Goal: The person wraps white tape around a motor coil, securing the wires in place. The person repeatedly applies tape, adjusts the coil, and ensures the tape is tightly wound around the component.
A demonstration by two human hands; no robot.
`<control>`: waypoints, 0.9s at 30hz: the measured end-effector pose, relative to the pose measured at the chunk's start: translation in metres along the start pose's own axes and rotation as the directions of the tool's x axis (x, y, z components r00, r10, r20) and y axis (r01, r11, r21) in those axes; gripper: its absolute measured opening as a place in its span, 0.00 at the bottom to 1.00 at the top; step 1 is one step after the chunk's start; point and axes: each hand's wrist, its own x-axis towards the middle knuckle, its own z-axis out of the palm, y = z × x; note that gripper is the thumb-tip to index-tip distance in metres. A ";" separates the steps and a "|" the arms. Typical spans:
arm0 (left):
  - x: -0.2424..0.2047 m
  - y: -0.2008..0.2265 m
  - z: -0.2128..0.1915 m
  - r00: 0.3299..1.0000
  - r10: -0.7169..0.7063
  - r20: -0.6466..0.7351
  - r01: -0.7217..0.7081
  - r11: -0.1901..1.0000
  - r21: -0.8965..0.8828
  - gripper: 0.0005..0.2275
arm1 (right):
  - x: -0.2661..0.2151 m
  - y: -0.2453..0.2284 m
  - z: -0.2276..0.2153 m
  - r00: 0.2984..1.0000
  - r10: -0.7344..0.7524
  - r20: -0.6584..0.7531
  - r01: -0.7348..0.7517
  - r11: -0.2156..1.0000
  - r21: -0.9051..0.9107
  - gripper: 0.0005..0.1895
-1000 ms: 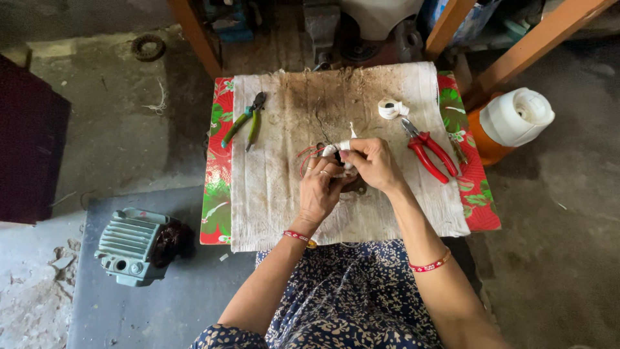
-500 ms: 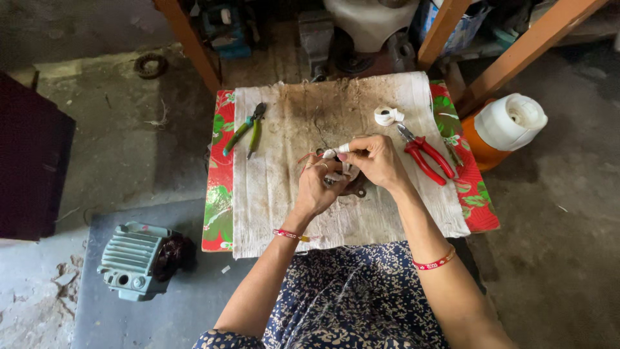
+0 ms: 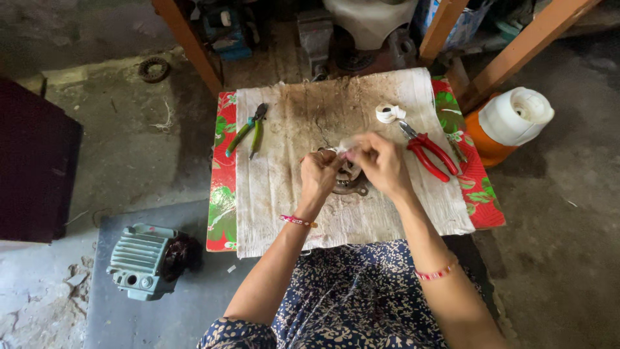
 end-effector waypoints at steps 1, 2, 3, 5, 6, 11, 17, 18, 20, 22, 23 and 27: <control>0.000 0.001 0.000 1.000 -0.010 -0.018 0.011 1.000 0.007 0.15 | -0.009 0.001 0.001 1.000 -0.010 -0.005 0.010 0.999 0.030 0.11; -0.001 0.003 0.002 0.999 -0.020 -0.030 0.021 1.000 0.011 0.16 | -0.015 0.004 0.004 0.998 -0.064 -0.023 0.063 0.997 -0.037 0.12; -0.003 0.005 0.003 0.999 -0.030 -0.042 0.031 0.999 0.016 0.17 | -0.021 0.006 0.009 0.992 -0.118 -0.036 0.114 0.988 -0.105 0.13; -0.007 0.012 0.005 0.998 -0.007 -0.057 0.005 1.000 -0.022 0.17 | -0.026 0.011 0.013 0.983 -0.165 -0.080 0.146 0.968 -0.205 0.14; -0.008 0.015 0.004 0.997 0.004 -0.071 -0.007 0.999 -0.038 0.17 | -0.026 0.013 0.016 0.981 -0.163 -0.106 0.136 0.964 -0.227 0.13; -0.016 0.020 0.005 0.991 -0.120 -0.052 0.104 0.965 -0.242 0.14 | -0.033 0.019 0.022 0.973 -0.167 -0.161 0.130 0.967 -0.219 0.08; -0.016 0.009 0.012 0.995 -0.078 -0.064 0.062 0.974 -0.218 0.15 | -0.042 0.038 0.026 0.953 -0.125 -0.275 0.112 0.992 -0.063 0.05; -0.016 0.008 0.011 0.996 -0.058 -0.071 0.049 0.992 -0.118 0.16 | -0.041 0.043 0.027 0.954 -0.112 -0.278 0.087 0.991 -0.100 0.05; -0.021 0.007 0.012 0.986 -0.156 0.056 0.165 0.911 -0.379 0.14 | -0.038 0.053 0.030 0.960 -0.029 -0.278 0.023 0.999 -0.025 0.04; -0.027 0.007 0.011 0.990 -0.125 0.057 0.138 0.909 -0.393 0.11 | -0.033 0.064 0.033 0.964 0.105 -0.246 -0.056 0.978 0.200 0.03; -0.030 0.006 0.011 0.999 -0.049 -0.003 0.046 0.958 -0.282 0.10 | -0.032 0.069 0.035 0.964 0.126 -0.232 -0.054 0.955 0.292 0.03; -0.049 0.001 0.017 0.915 0.361 -0.180 -0.364 0.931 0.018 0.06 | -0.034 0.087 0.036 0.962 0.214 -0.169 -0.116 0.882 0.456 0.02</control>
